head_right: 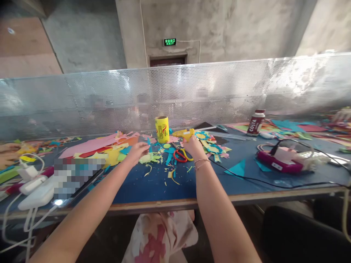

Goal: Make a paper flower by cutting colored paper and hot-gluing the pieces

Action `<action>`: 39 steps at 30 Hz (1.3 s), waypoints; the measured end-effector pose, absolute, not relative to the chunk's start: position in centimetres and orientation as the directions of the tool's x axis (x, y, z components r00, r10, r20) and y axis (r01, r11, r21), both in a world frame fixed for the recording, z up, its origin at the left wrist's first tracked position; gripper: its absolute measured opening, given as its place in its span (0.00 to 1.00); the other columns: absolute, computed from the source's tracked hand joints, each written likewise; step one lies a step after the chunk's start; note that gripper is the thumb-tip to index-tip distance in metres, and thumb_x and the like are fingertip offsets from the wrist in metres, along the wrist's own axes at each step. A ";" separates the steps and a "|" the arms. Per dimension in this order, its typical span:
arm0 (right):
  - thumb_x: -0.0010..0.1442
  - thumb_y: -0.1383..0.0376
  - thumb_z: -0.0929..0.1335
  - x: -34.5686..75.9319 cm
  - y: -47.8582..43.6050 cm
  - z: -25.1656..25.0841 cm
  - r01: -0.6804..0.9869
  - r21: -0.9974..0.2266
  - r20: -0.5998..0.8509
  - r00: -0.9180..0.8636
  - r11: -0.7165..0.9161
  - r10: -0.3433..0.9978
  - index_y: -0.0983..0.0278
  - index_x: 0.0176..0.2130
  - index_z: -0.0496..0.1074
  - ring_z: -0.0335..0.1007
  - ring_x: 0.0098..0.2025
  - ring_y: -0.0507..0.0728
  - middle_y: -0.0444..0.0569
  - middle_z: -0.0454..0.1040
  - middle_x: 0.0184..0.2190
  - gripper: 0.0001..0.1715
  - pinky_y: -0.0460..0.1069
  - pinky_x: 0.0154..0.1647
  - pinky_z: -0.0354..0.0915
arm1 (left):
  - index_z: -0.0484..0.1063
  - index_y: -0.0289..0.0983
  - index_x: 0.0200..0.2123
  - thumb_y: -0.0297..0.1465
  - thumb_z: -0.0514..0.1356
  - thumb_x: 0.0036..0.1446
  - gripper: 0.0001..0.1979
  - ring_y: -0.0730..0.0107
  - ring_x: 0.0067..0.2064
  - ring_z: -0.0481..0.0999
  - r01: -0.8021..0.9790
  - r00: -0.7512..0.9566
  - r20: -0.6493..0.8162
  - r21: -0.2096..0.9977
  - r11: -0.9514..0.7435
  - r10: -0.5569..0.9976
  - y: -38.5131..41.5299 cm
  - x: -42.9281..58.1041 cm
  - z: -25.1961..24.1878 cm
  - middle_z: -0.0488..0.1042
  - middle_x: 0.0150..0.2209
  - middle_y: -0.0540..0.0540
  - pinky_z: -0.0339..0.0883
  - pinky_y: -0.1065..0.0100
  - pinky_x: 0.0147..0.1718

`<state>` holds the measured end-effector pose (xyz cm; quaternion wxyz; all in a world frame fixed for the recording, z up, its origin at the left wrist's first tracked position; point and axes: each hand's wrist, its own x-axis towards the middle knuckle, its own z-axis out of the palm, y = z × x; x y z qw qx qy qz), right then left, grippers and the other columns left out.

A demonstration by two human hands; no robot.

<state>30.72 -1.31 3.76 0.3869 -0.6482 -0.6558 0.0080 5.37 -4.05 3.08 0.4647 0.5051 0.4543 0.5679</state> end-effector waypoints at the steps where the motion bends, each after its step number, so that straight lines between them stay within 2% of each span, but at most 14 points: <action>1: 0.55 0.62 0.62 30.3 -1.5 4.0 0.829 -0.534 0.486 0.141 0.165 0.862 0.67 0.43 0.70 0.71 0.37 0.59 0.56 0.74 0.33 0.17 0.50 0.33 0.64 | 0.68 0.33 0.26 0.30 0.67 0.39 0.11 0.78 0.23 0.68 -0.107 -0.068 0.144 0.983 -0.151 0.987 -4.0 5.4 3.1 0.68 0.21 0.52 0.65 0.71 0.28; 4: 0.51 0.56 0.65 28.9 -2.1 4.7 0.774 -0.606 0.466 0.161 0.181 0.870 0.66 0.43 0.68 0.70 0.39 0.60 0.54 0.73 0.36 0.23 0.50 0.35 0.65 | 0.68 0.33 0.24 0.30 0.68 0.36 0.12 0.78 0.21 0.67 -0.138 -0.086 0.138 0.979 -0.149 0.987 -3.9 5.4 3.1 0.67 0.19 0.53 0.64 0.71 0.27; 7: 0.49 0.51 0.66 27.5 -2.9 5.2 0.777 -0.609 0.484 0.201 0.162 0.852 0.66 0.43 0.66 0.69 0.42 0.62 0.57 0.72 0.38 0.27 0.52 0.38 0.64 | 0.69 0.34 0.25 0.30 0.69 0.35 0.13 0.77 0.22 0.68 -0.115 -0.090 0.136 0.983 -0.146 0.987 -4.0 5.4 3.1 0.68 0.19 0.53 0.65 0.70 0.27; 12: 0.53 0.54 0.63 25.9 -4.1 5.5 0.830 -0.525 0.518 0.137 0.187 0.844 0.67 0.39 0.65 0.68 0.41 0.61 0.57 0.72 0.36 0.20 0.51 0.36 0.62 | 0.70 0.34 0.24 0.32 0.68 0.38 0.11 0.76 0.22 0.68 -0.061 -0.066 0.136 0.988 -0.140 0.988 -4.1 5.3 3.1 0.69 0.19 0.51 0.66 0.69 0.28; 22: 0.54 0.60 0.64 25.4 -3.5 4.5 0.860 -0.424 0.582 0.018 0.284 0.813 0.64 0.36 0.63 0.69 0.37 0.58 0.53 0.71 0.32 0.12 0.48 0.33 0.61 | 0.71 0.33 0.24 0.34 0.68 0.36 0.13 0.76 0.22 0.68 -0.022 -0.037 0.154 0.988 -0.155 0.987 -4.1 5.5 3.0 0.69 0.18 0.51 0.67 0.69 0.27; 39: 0.56 0.61 0.62 25.6 -3.0 4.3 0.900 -0.350 0.555 -0.024 0.260 0.832 0.66 0.38 0.63 0.69 0.39 0.59 0.55 0.72 0.37 0.12 0.50 0.35 0.62 | 0.70 0.33 0.24 0.34 0.68 0.36 0.13 0.77 0.22 0.68 -0.031 -0.032 0.171 0.985 -0.172 0.985 -3.9 5.5 2.8 0.69 0.18 0.52 0.66 0.71 0.26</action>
